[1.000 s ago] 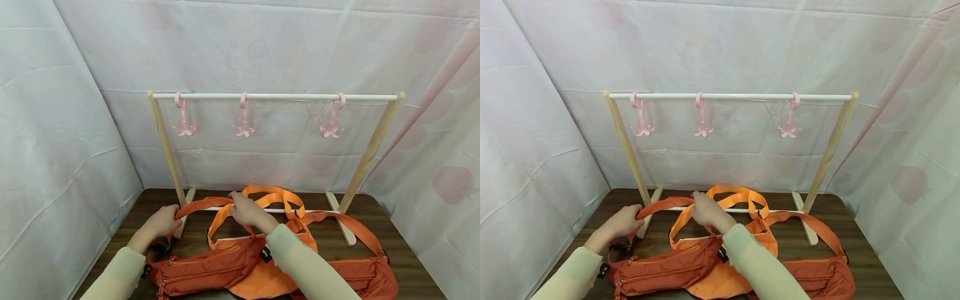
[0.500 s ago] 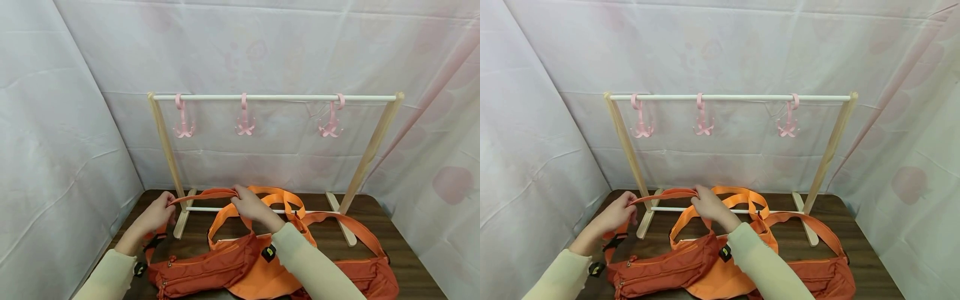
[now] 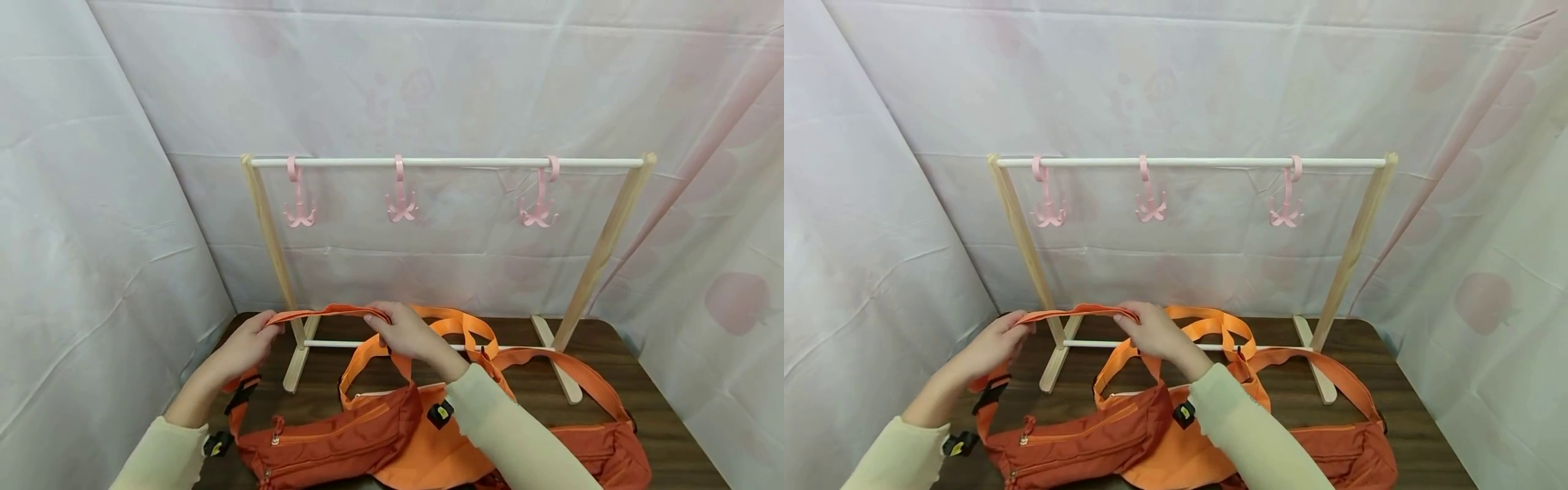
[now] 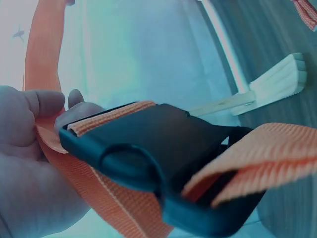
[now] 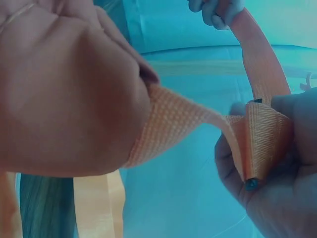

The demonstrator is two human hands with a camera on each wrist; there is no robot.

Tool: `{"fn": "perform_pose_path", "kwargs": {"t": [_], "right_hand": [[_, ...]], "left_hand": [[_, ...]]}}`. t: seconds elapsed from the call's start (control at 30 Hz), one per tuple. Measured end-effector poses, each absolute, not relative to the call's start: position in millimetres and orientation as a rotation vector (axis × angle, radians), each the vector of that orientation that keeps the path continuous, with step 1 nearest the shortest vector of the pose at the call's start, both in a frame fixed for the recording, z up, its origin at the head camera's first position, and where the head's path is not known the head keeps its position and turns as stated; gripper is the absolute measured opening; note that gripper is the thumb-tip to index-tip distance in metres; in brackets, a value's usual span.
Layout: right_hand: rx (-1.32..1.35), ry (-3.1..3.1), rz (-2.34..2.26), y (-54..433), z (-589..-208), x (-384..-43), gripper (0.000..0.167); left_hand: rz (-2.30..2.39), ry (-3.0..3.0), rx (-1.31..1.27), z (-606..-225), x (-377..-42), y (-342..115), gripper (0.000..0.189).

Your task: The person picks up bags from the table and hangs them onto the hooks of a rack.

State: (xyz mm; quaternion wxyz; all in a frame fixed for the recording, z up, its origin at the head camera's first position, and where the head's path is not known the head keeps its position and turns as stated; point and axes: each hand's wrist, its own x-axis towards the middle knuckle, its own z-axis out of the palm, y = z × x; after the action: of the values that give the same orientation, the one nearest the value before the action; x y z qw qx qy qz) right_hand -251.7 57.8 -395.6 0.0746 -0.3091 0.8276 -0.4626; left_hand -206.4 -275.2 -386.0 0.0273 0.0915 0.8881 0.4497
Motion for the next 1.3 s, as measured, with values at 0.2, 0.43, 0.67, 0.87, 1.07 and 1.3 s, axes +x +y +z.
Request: {"fn": "perform_pose_path", "kwargs": {"t": [0.2,0.43,0.67,0.87,1.07,1.3], "right_hand": [[-0.970,2.545,-1.396,56.0,-385.9,-246.3,0.029],[-1.078,2.612,-1.430,58.4,-371.7,-241.1,0.036],[-1.186,2.664,-1.463,61.3,-358.2,-243.4,0.024],[-1.278,2.721,-1.493,60.9,-347.0,-246.7,0.020],[-1.311,2.772,-1.550,57.8,-335.1,-250.9,0.019],[-1.370,2.813,-1.599,52.6,-321.4,-259.3,0.020]], "left_hand": [[1.246,2.883,0.363,-372.2,-199.0,-277.9,0.019],[1.189,2.903,0.421,-356.4,-189.5,-281.6,0.016],[1.180,2.933,0.458,-342.5,-185.2,-282.9,0.017],[1.180,3.009,0.566,-331.4,-183.6,-282.9,0.030],[1.230,3.151,0.641,-325.0,-187.5,-279.5,0.023],[1.271,3.324,0.669,-315.5,-194.7,-273.6,0.016]]}}
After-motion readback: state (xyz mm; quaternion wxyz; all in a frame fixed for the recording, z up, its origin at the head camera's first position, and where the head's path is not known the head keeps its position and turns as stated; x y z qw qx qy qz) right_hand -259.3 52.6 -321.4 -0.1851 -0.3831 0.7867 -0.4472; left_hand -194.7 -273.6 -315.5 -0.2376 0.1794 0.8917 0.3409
